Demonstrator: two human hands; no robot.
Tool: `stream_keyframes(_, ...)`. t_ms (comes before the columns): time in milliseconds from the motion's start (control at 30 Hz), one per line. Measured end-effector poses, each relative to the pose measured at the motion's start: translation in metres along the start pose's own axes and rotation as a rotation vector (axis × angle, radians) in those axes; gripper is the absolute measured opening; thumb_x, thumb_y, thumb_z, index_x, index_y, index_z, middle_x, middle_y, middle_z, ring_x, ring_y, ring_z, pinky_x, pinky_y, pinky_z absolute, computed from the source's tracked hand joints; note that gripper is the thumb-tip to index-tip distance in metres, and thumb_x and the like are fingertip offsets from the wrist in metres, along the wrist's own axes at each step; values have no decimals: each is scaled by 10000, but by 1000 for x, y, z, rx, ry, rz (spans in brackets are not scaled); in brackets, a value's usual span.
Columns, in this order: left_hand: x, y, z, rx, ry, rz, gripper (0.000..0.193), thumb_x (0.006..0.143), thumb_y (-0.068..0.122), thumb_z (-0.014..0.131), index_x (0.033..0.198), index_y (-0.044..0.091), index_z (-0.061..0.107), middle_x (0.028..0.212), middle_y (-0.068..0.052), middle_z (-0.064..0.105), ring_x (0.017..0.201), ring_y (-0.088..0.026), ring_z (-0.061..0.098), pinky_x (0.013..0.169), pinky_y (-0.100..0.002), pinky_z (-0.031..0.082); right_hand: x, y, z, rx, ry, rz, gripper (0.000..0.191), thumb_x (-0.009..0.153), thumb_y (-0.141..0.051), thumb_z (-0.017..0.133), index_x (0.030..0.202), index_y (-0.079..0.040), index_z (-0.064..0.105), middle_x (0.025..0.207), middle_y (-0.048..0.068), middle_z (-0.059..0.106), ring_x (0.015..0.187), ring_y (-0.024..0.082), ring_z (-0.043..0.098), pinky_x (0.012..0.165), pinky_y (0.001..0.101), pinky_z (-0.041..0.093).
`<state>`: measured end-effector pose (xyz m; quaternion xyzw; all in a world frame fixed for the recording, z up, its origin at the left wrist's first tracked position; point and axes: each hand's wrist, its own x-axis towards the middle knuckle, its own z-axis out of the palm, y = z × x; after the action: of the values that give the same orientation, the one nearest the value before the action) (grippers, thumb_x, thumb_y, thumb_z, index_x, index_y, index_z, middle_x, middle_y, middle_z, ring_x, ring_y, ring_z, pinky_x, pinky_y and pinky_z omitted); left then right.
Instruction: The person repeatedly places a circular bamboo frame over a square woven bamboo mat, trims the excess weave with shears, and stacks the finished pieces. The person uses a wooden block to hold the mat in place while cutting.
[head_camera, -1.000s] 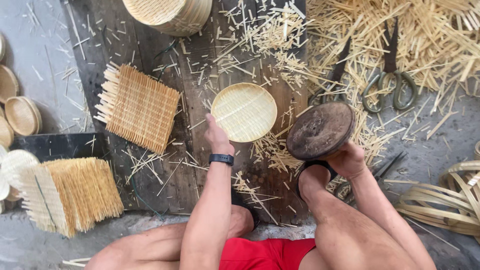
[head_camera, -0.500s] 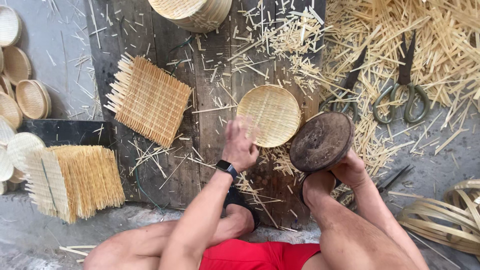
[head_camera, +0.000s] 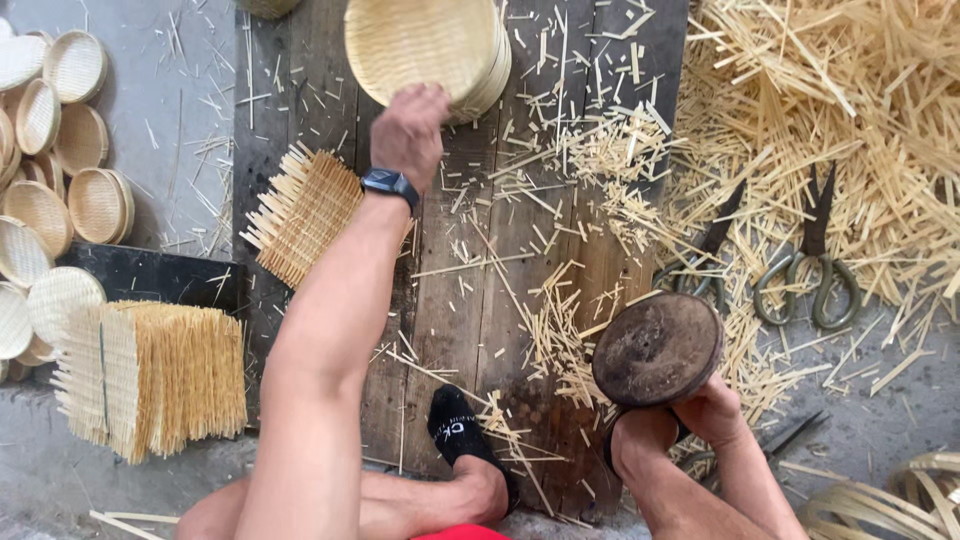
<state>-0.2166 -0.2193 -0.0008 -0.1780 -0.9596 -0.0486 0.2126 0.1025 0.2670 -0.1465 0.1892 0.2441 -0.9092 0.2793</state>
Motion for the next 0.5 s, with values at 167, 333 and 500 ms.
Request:
stream_keyframes(167, 29, -16, 18, -51, -91, -137, 188, 932, 28, 652, 1053, 92, 782, 1074, -105, 774, 1014, -275, 715, 907, -379, 572, 0, -6, 12, -43, 84, 32, 563, 842, -207, 686, 1340, 41, 600, 1237, 200, 684, 1139, 338, 635, 1022, 497, 459)
stream_keyframes(333, 29, -15, 20, -156, -156, -200, 210, 919, 32, 644, 1041, 120, 791, 997, -86, 770, 936, -311, 696, 840, -412, 561, -2, -9, 17, -46, 104, 59, 558, 849, -237, 671, 1343, 12, 594, 1244, 205, 674, 1144, 338, 637, 1023, 505, 468)
stream_keyframes(500, 30, -15, 14, -188, -178, -130, 213, 893, 28, 632, 1027, 104, 778, 965, -87, 760, 906, -321, 690, 822, -427, 557, -1, -6, 5, -39, 80, 51, 535, 864, -232, 679, 1315, 44, 597, 1234, 218, 683, 1139, 353, 644, 1034, 523, 464)
